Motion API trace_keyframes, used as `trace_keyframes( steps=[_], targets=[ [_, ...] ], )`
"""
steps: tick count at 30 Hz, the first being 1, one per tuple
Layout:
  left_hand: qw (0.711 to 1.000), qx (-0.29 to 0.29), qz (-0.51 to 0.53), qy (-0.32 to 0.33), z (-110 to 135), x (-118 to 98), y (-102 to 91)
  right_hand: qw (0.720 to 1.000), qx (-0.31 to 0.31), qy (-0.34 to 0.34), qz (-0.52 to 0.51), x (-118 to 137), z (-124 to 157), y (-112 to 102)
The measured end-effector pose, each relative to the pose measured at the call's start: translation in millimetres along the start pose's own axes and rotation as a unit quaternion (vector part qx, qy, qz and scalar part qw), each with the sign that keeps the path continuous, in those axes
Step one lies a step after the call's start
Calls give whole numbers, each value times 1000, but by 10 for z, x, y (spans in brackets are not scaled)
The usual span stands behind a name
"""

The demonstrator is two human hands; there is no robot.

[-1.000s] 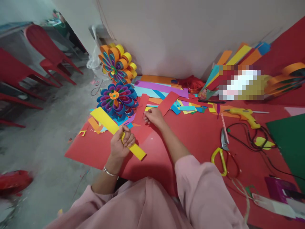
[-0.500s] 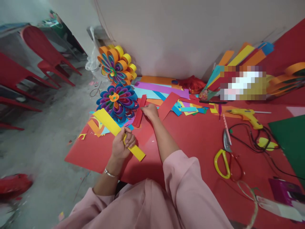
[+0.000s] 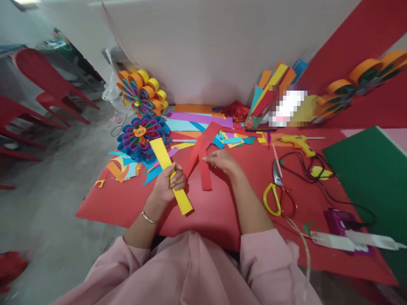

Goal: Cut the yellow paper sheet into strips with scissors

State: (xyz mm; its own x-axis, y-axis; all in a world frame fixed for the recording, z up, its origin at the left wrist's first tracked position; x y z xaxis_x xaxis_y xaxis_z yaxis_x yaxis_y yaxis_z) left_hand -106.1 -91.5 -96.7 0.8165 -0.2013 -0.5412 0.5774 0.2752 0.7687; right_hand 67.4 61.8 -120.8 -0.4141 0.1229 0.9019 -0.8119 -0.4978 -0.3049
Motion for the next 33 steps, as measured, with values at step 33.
trace_keyframes(
  steps=[33],
  targets=[
    [940, 140, -157, -267, -753, 909, 321, 947, -197, -60, -247, -678, 405, -604]
  ],
)
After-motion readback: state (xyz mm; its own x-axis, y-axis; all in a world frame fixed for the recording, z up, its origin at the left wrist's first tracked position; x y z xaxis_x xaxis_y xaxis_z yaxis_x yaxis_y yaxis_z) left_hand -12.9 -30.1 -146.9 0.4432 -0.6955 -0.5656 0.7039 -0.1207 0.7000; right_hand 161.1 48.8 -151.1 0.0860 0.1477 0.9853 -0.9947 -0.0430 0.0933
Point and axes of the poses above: each hand's wrist, its own z-axis away from the middle knuckle, its own y-axis out of the palm, x = y × z, the point moved 2 cm from there along -z, towards the middle knuckle, and after that the axes turned 4 degrees about z, right-handed, at the moved point
